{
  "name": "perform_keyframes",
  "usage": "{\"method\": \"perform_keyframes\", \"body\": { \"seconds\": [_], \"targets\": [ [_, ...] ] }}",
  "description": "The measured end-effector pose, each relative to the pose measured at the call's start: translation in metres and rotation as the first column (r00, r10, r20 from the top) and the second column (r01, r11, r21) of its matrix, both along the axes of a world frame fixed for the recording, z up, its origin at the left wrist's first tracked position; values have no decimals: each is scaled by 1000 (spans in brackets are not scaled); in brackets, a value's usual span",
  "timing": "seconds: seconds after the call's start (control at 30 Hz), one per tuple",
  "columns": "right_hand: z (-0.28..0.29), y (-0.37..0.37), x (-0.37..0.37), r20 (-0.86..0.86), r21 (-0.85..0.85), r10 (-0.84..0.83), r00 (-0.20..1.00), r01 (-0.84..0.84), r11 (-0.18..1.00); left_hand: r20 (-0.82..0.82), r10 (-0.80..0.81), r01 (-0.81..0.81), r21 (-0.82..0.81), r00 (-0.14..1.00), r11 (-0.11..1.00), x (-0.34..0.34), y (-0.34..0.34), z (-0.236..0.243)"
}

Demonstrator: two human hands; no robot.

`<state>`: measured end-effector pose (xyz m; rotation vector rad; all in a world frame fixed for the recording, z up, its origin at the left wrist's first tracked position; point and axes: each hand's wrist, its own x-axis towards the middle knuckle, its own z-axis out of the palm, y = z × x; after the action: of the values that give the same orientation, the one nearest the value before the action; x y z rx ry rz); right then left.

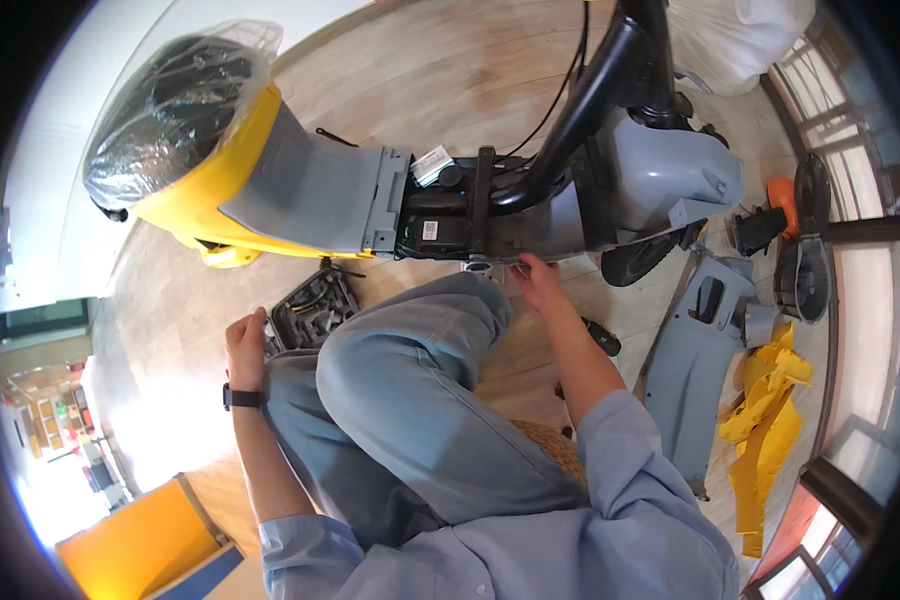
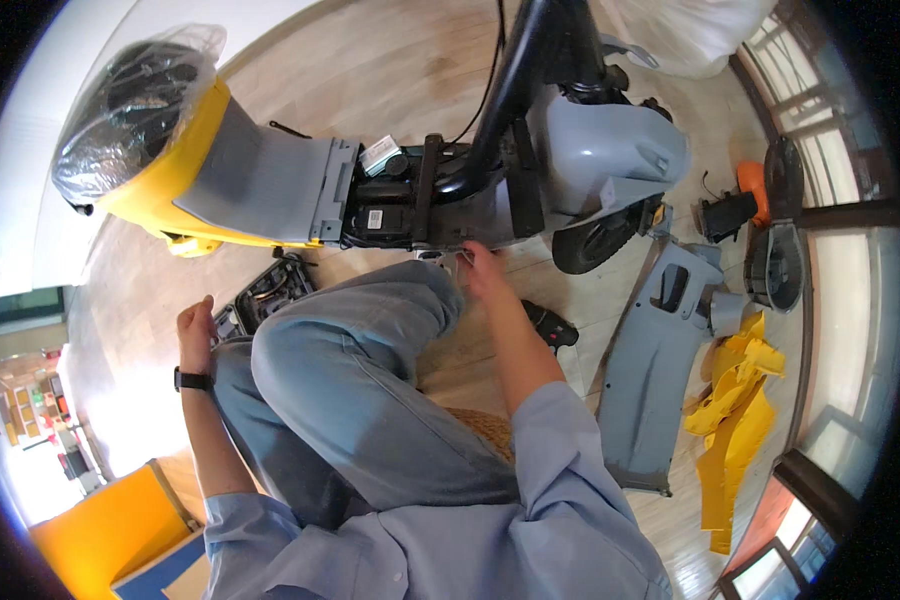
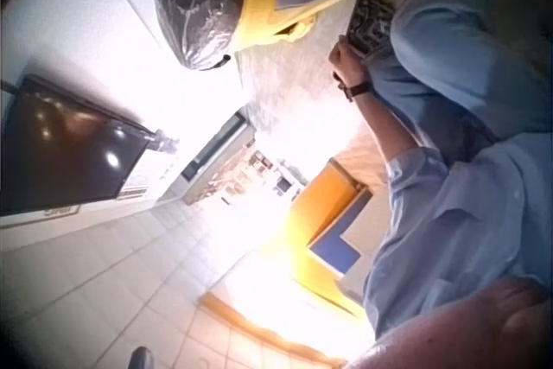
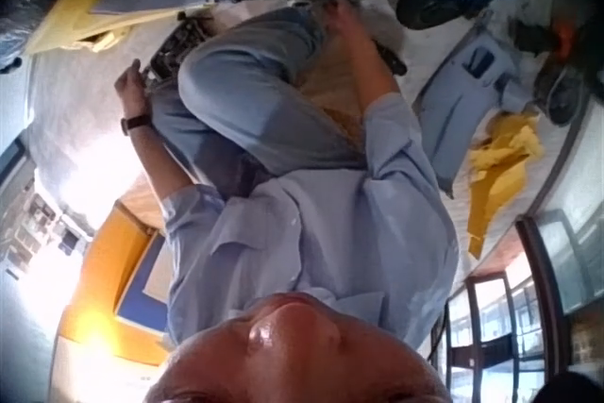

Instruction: The recorder uses a power drill and hand tools to assemble or repair the body panels and internal components of an electric scooter.

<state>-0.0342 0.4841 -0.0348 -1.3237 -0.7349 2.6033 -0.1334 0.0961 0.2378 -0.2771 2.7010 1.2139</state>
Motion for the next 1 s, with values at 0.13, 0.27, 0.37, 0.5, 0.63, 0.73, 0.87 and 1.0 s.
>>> {"method": "perform_keyframes", "body": {
  "seconds": [0.13, 0.27, 0.37, 0.5, 0.63, 0.73, 0.87, 1.0],
  "targets": [
    [-17, 11, 2, -42, -85, 66, 997, -69, 994, -18, -40, 40, 6, 999, 999, 0, 3, 3],
    [-28, 16, 11, -196, -10, 119, 974, -123, 992, -22, -16, 17, 20, 1000, 1000, 4, 19, 7],
    [-19, 14, 12, -169, 31, 208, 963, -206, 978, -27, -37, 37, 3, 999, 999, 6, 11, 7],
    [-12, 12, 11, 51, 40, 128, 990, -130, 991, -37, -92, 91, -16, 995, 996, 6, 18, 12],
    [8, 0, 17, -16, -71, 11, 1000, -12, 997, -20, -136, 136, 0, 990, 991, 5, 18, 12],
    [19, -4, 20, 43, -47, 19, 999, -17, 999, 12, -136, 136, 5, 991, 991, 4, 22, 13],
    [31, -1, 16, 125, 188, 110, 986, -132, 973, 28, -157, 158, -22, 987, 987, 4, 31, 14],
    [25, -6, 11, 101, 177, 59, 993, -76, 981, 16, -177, 177, -41, 984, 983, 1, 40, 21]
  ]
}}
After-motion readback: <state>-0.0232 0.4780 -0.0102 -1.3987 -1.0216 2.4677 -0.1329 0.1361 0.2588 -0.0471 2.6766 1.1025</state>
